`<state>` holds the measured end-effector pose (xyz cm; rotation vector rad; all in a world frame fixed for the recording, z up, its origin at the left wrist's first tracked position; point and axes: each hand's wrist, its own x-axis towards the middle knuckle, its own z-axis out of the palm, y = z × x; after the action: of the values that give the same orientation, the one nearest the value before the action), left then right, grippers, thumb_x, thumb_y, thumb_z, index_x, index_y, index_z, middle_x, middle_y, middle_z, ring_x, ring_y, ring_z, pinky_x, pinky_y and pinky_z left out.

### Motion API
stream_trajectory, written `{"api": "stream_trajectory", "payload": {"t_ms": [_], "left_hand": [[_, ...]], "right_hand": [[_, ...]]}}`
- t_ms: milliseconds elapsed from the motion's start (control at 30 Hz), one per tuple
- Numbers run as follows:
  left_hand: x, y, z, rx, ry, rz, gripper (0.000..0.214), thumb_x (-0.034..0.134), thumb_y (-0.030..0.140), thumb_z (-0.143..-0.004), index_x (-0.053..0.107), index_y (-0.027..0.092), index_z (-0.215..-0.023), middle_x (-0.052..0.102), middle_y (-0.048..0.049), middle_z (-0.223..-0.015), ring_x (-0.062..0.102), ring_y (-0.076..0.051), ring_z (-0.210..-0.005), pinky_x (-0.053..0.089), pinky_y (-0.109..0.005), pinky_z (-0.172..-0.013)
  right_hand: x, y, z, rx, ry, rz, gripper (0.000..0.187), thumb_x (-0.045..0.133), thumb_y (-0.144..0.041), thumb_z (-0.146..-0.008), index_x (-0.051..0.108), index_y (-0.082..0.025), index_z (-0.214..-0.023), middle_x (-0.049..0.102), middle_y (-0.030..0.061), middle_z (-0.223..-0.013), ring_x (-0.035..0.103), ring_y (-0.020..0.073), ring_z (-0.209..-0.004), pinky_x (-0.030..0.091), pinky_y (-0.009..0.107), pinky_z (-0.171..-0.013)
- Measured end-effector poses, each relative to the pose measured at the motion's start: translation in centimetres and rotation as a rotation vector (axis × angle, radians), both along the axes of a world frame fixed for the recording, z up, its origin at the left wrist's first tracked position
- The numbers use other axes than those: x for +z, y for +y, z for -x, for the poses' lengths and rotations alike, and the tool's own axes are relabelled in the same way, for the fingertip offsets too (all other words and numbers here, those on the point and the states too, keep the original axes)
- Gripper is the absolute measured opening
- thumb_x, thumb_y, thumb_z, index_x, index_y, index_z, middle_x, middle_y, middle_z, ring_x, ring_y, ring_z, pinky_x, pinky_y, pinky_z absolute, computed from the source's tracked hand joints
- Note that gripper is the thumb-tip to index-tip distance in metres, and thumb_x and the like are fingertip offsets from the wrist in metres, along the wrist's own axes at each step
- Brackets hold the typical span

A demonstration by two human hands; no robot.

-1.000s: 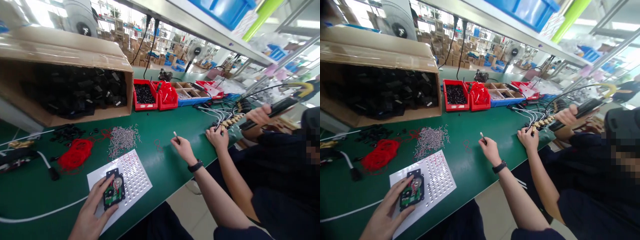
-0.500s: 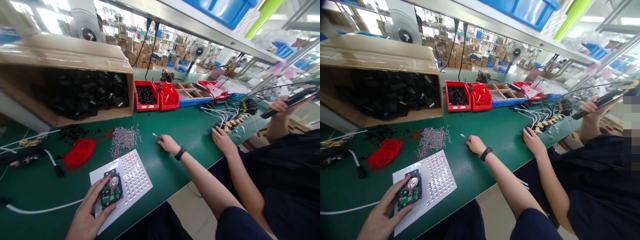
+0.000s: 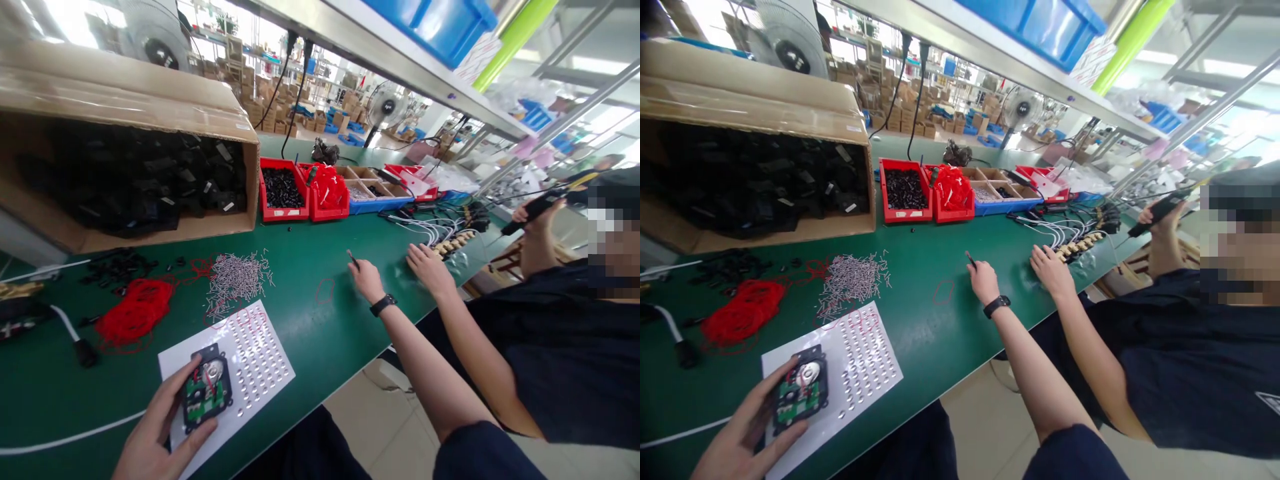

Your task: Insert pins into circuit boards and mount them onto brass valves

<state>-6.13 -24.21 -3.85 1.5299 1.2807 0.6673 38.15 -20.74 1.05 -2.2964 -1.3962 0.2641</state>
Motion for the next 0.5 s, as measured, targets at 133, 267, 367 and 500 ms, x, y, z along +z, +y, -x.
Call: {"api": "stream_trajectory", "payload": {"t_ms": [133,267,367,500], "left_hand": [[-0.4,0.2,0.3,-0.025,0.052,-0.080,0.070,0.071,0.047,-0.062,0.049,0.030,-0.127,0.042,-0.0023,-0.137,0.039,-0.034,-0.126,0.035,-0.047,-0.103],[0.8,0.4,-1.0,-0.023,0.033,-0.066,0.062,0.068,0.045,-0.068,0.051,0.031,-0.126,0.042,-0.0032,-0.136,0.039,-0.031,-0.126,0.031,-0.048,-0.106],[1.8,0.3,-2.5,-0.042,-0.115,-0.045,0.064,0.069,0.035,-0.070,0.045,0.028,-0.130,0.041,-0.0058,-0.136,0.038,-0.028,-0.127,0.026,-0.046,-0.110],[2.3,0.3,-3.3,0.026,-0.306,0.017,0.083,0.074,0.020,-0.065,0.030,0.023,-0.136,0.042,-0.0119,-0.134,0.039,-0.026,-0.127,0.029,-0.043,-0.109]], "right_hand": [[-0.5,0.7,0.7,0.117,-0.017,0.048,0.005,0.060,-0.024,-0.080,0.060,-0.020,-0.077,0.061,0.0041,-0.079,0.057,0.0194,-0.076,0.039,0.027,-0.064],[-2.1,1.8,1.9,0.192,-0.053,0.166,0.011,0.070,-0.019,-0.068,0.059,-0.017,-0.069,0.058,0.0018,-0.070,0.054,0.0156,-0.064,0.035,0.025,-0.057],[-2.6,1.8,2.7,0.259,-0.102,0.194,0.012,0.059,-0.017,-0.076,0.056,-0.016,-0.065,0.057,0.0036,-0.067,0.053,0.0156,-0.062,0.034,0.025,-0.058],[-0.7,1.4,4.2,0.346,-0.175,0.132,0.010,0.049,-0.023,-0.083,0.052,-0.018,-0.075,0.058,0.0096,-0.078,0.054,0.0206,-0.068,0.037,0.030,-0.061]]}}
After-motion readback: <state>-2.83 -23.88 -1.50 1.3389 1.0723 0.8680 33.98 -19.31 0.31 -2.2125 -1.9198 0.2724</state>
